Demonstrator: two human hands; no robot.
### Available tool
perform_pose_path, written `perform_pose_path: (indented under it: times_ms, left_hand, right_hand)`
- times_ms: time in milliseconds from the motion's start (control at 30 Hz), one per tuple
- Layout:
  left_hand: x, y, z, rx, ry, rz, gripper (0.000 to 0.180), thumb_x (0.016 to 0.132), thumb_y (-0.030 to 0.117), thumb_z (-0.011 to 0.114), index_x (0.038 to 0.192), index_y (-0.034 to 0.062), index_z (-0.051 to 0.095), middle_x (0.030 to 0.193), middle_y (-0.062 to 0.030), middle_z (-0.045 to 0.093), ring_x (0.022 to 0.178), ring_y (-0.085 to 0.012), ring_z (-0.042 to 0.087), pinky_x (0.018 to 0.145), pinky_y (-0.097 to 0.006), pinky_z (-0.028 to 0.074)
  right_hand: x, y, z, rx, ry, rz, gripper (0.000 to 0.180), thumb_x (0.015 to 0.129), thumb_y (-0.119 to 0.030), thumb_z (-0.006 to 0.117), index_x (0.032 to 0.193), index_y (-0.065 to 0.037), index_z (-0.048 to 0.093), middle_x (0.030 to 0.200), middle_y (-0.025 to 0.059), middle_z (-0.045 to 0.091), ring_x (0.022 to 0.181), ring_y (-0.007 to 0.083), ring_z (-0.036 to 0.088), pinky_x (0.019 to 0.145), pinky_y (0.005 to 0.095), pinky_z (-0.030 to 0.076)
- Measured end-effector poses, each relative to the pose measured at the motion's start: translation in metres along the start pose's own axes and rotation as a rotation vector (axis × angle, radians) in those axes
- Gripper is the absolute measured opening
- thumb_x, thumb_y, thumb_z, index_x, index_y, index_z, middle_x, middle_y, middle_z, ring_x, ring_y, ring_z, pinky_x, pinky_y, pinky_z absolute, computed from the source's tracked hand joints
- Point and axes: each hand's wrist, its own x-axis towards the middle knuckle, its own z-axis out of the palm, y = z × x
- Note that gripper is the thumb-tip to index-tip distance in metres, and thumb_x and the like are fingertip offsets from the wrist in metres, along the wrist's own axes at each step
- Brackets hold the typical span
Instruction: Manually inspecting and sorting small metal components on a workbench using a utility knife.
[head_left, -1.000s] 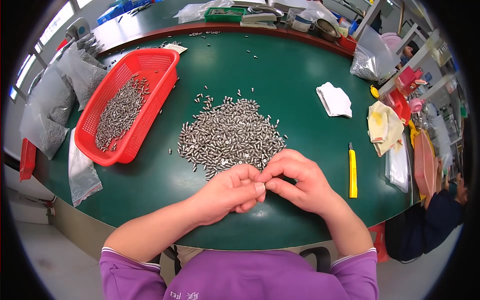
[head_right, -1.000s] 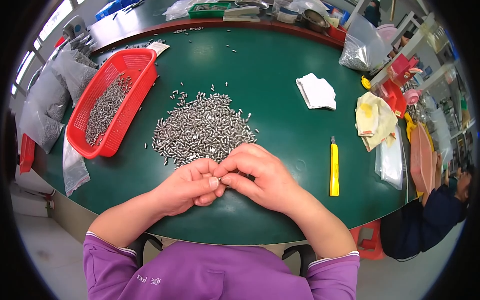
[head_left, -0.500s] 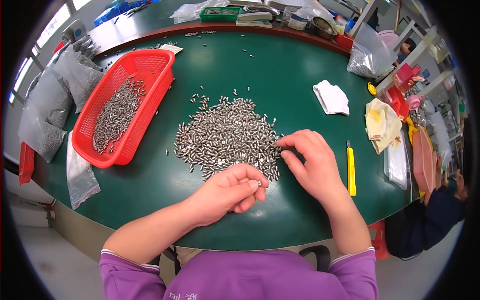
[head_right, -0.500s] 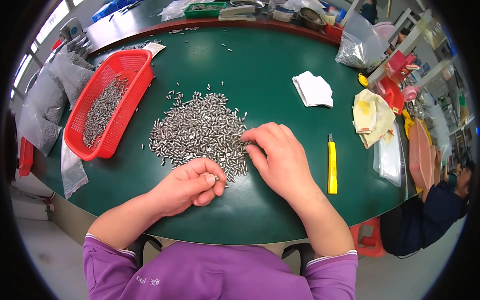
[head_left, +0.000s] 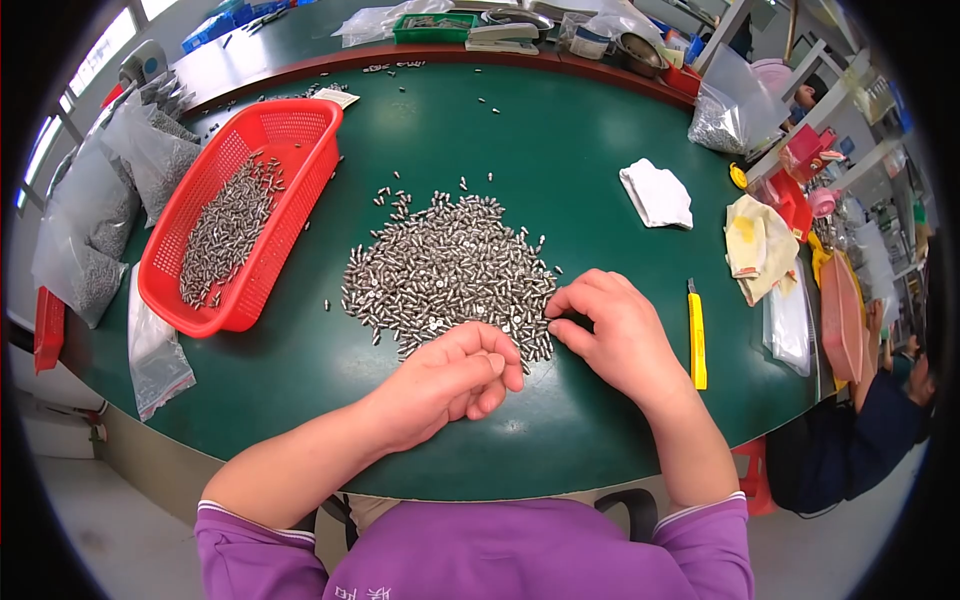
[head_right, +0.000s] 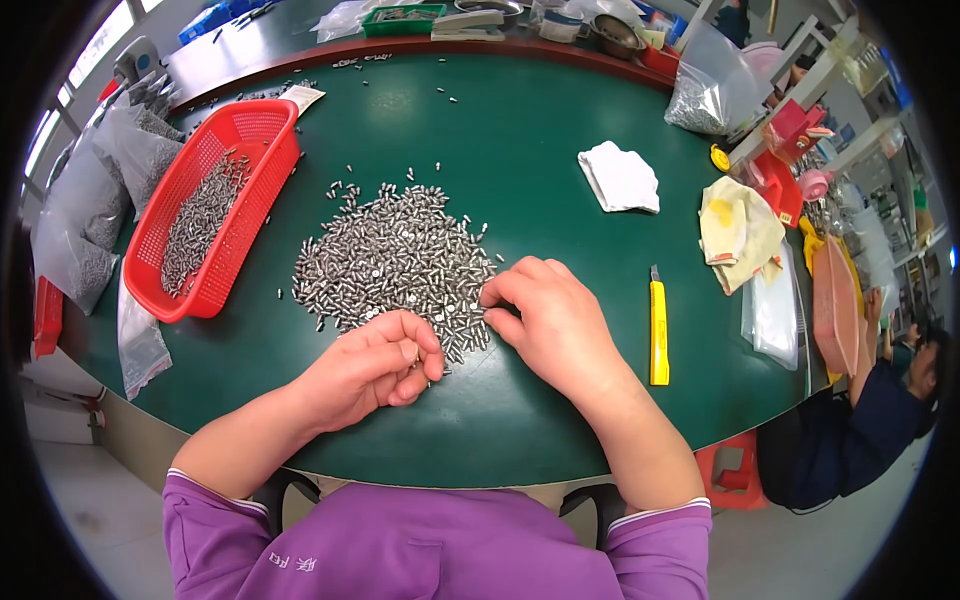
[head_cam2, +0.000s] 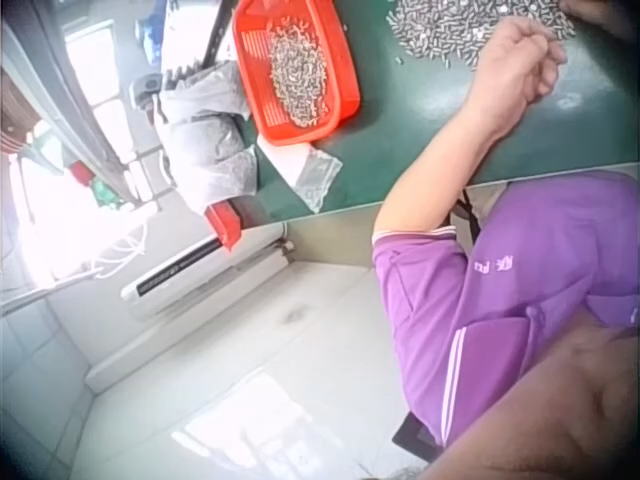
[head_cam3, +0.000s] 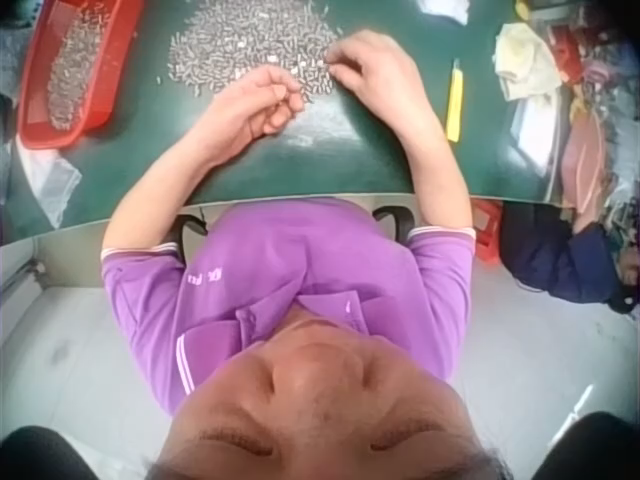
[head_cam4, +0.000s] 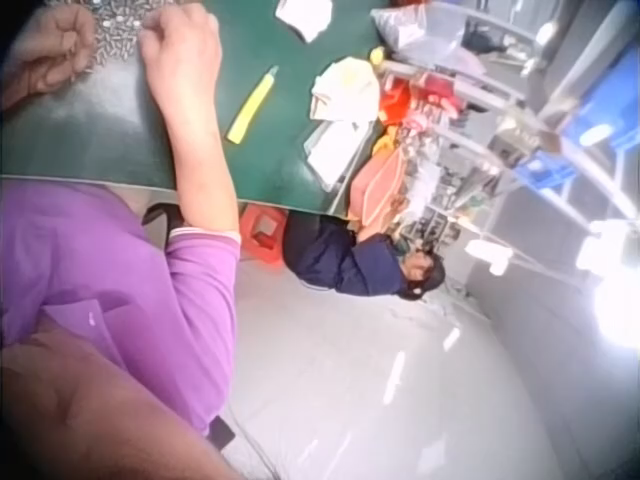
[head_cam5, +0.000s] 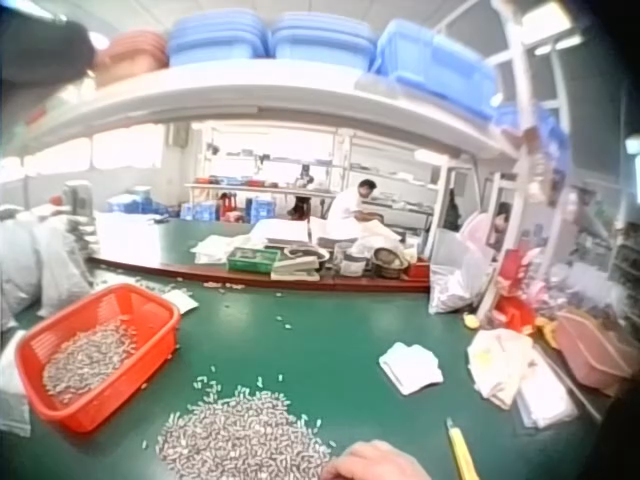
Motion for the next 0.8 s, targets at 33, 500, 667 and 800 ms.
perform_pose_path:
  times_ms: [33,500,667,800]
  left_hand:
    - [0.0,0.0,0.0,0.001,0.001,-0.009,0.015,0.098,0.013,0.046,0.11,0.0051,0.051,0.097,-0.0075,0.058,0.071,-0.0096,0.048,0.061,-0.023,0.038]
    - [-0.001,0.002,0.002,0.009,0.014,-0.054,0.015,0.098,0.016,0.049,0.107,0.005,0.05,0.092,-0.0045,0.058,0.067,-0.0076,0.048,0.058,-0.022,0.038]
    - [0.0,0.001,0.002,0.012,0.015,-0.058,0.014,0.097,0.016,0.05,0.107,0.0051,0.05,0.092,-0.0044,0.058,0.067,-0.0076,0.048,0.058,-0.022,0.038]
    - [-0.001,0.002,0.001,0.004,0.012,-0.054,0.014,0.097,0.016,0.05,0.107,0.0054,0.05,0.092,-0.0043,0.058,0.067,-0.0074,0.048,0.058,-0.022,0.038]
  right_hand:
    - [0.0,0.0,0.0,0.0,0.0,0.0,0.011,0.075,-0.008,0.071,0.084,-0.008,0.065,0.084,0.0049,0.06,0.087,0.0252,0.059,0.076,0.0365,0.048]
    - [0.001,-0.002,-0.004,-0.017,0.01,-0.033,0.01,0.076,-0.004,0.067,0.084,-0.008,0.063,0.087,0.0059,0.06,0.09,0.0276,0.058,0.077,0.0376,0.049]
    - [-0.001,0.003,-0.006,-0.009,-0.034,-0.035,0.013,0.076,-0.006,0.068,0.087,-0.01,0.065,0.087,0.0048,0.061,0.091,0.0269,0.059,0.078,0.0374,0.049]
    - [0.001,0.0,-0.006,-0.02,-0.057,-0.019,0.013,0.076,-0.008,0.069,0.088,-0.01,0.065,0.088,0.0042,0.061,0.091,0.0266,0.059,0.078,0.0376,0.049]
